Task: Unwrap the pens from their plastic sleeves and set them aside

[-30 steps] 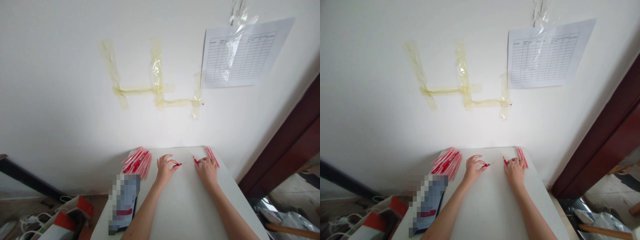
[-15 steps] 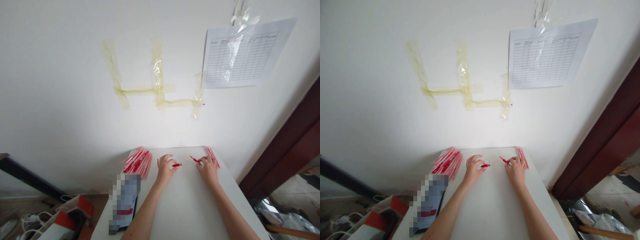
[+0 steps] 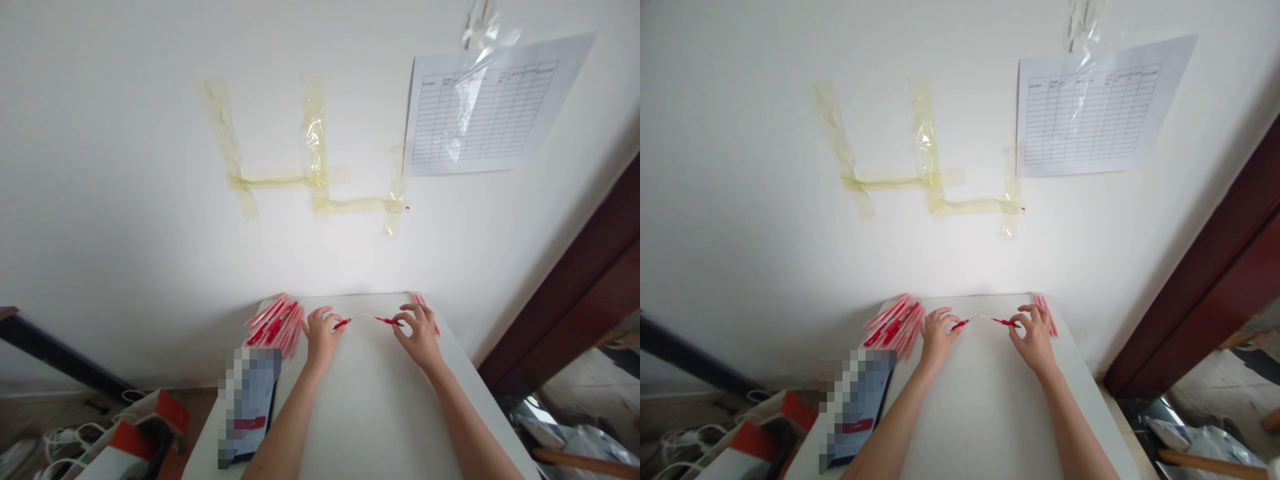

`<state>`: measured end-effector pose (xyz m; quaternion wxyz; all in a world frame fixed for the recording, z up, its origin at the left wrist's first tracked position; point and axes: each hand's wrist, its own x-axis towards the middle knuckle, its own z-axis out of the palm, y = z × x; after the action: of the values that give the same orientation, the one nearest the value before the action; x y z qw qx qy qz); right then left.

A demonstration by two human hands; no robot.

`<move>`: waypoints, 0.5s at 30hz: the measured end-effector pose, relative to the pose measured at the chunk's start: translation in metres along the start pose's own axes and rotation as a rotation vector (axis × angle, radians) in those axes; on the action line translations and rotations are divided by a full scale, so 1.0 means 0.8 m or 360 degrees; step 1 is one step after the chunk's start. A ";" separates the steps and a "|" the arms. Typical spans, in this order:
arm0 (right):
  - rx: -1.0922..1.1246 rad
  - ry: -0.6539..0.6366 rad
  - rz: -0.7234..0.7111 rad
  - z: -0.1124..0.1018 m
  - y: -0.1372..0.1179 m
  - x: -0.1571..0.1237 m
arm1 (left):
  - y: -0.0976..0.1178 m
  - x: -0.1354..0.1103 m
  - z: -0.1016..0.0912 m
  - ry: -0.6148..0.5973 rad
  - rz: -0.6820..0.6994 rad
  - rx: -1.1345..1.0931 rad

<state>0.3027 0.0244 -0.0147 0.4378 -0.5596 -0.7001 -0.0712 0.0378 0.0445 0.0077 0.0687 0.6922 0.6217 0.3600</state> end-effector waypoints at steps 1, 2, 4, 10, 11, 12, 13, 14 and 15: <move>0.0001 0.0008 -0.0012 -0.001 0.001 0.000 | 0.000 0.000 0.000 -0.0003 -0.0005 0.0004; 0.0001 0.0015 -0.0021 -0.002 0.001 0.001 | 0.001 0.000 -0.001 -0.0008 -0.0009 0.0007; -0.0001 0.0022 -0.0029 -0.003 0.001 0.001 | 0.001 0.000 0.000 -0.0026 -0.0014 0.0014; -0.0025 -0.0018 -0.0058 -0.005 -0.002 0.001 | 0.000 -0.002 0.003 -0.0041 -0.0002 0.0006; -0.0033 -0.0029 -0.0061 -0.005 -0.002 0.001 | -0.001 -0.002 0.003 -0.0041 0.0003 0.0002; -0.0042 -0.0040 -0.0063 -0.004 -0.002 0.001 | -0.001 -0.002 0.004 -0.0039 0.0007 -0.0001; -0.0052 -0.0051 -0.0064 -0.004 -0.002 0.000 | -0.001 -0.002 0.004 -0.0038 0.0011 -0.0004; -0.0062 -0.0060 -0.0066 -0.003 -0.002 0.000 | -0.002 -0.002 0.004 -0.0035 0.0020 -0.0006; -0.0072 -0.0064 -0.0067 -0.002 -0.001 0.000 | -0.002 -0.002 0.004 -0.0032 0.0030 -0.0007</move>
<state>0.3027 0.0227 -0.0134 0.4092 -0.5558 -0.7186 -0.0850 0.0386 0.0443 0.0036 0.0731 0.7014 0.6137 0.3550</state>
